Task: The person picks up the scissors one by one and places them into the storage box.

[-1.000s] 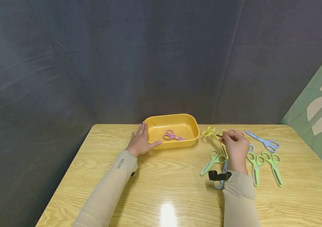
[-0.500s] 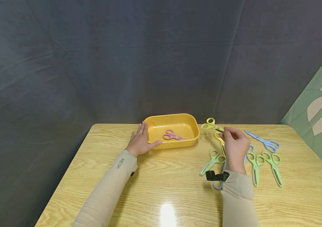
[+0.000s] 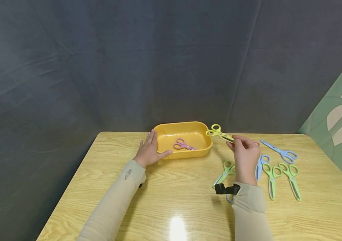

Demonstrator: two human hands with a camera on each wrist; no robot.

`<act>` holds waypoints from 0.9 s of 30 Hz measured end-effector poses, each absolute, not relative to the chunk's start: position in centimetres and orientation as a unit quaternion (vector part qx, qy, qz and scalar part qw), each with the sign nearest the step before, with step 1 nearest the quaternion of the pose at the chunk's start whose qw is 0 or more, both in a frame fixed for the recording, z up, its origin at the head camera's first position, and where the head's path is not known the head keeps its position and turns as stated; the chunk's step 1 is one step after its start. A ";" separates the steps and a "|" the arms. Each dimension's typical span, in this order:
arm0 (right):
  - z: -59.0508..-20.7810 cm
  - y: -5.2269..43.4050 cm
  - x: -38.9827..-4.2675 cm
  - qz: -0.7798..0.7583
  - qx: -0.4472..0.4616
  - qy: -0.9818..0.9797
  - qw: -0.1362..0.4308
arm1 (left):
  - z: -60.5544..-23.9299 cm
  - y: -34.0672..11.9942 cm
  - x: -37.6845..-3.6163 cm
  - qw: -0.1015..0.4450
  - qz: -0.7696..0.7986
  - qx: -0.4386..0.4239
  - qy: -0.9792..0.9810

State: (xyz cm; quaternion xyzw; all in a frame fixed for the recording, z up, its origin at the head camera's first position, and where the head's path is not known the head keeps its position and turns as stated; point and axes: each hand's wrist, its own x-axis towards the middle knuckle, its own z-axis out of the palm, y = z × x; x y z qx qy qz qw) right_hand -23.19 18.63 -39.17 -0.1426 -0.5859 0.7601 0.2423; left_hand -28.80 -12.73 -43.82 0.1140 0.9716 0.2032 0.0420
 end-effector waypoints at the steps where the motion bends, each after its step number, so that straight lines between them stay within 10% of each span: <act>1: -39.2 18.5 -23.2 0.765 -0.140 -0.580 0.243 | -43.8 -12.8 -28.8 0.043 0.205 0.114 0.971; 27: -40.9 15.6 -23.8 0.724 -0.141 -0.652 0.178 | -43.9 -12.8 -28.7 0.042 0.212 0.112 0.970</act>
